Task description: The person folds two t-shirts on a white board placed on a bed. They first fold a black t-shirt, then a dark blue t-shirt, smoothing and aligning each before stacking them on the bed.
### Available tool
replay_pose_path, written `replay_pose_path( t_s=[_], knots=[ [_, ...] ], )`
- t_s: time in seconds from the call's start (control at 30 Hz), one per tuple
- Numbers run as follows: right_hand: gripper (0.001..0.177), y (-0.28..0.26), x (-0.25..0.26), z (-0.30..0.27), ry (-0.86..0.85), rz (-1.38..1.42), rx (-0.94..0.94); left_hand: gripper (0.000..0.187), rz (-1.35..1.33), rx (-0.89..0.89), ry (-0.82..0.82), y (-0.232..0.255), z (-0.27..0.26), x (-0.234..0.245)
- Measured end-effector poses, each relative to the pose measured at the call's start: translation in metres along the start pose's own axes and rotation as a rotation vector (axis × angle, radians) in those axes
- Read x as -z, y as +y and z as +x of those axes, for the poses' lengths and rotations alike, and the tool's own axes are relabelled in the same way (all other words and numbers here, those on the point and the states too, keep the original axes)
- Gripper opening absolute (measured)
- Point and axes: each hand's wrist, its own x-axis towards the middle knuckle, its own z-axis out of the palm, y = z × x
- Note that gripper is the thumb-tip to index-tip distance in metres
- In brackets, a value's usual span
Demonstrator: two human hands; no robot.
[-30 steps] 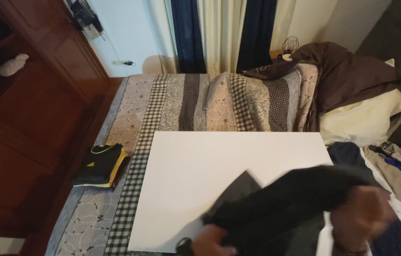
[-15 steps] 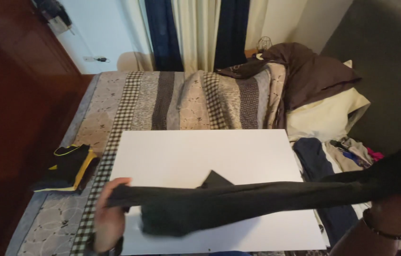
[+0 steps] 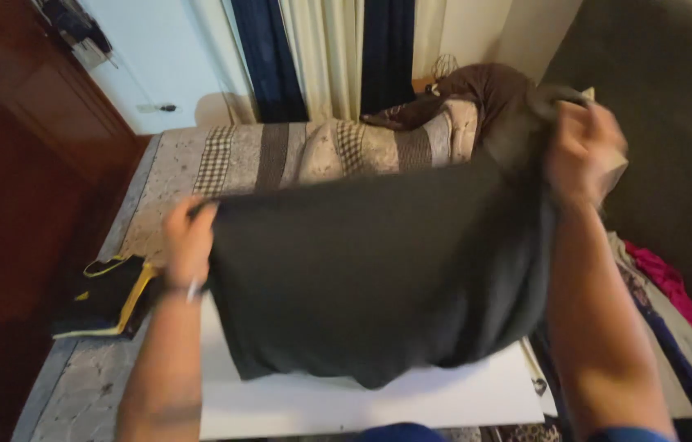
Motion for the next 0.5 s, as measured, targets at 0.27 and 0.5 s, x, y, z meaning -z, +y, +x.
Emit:
replay_pose_path(
  t_s=[0.27,0.5],
  knots=[
    [0.045,0.055,-0.076,-0.153,-0.66,-0.027,0.276,0.057,0.225,-0.251,0.035,-0.029,-0.048,-0.058],
    [0.071,0.116,0.015,-0.392,-0.871,-0.652,-0.236,0.066,1.102,0.039,-0.272,-0.319,-0.103,-0.074]
  ],
)
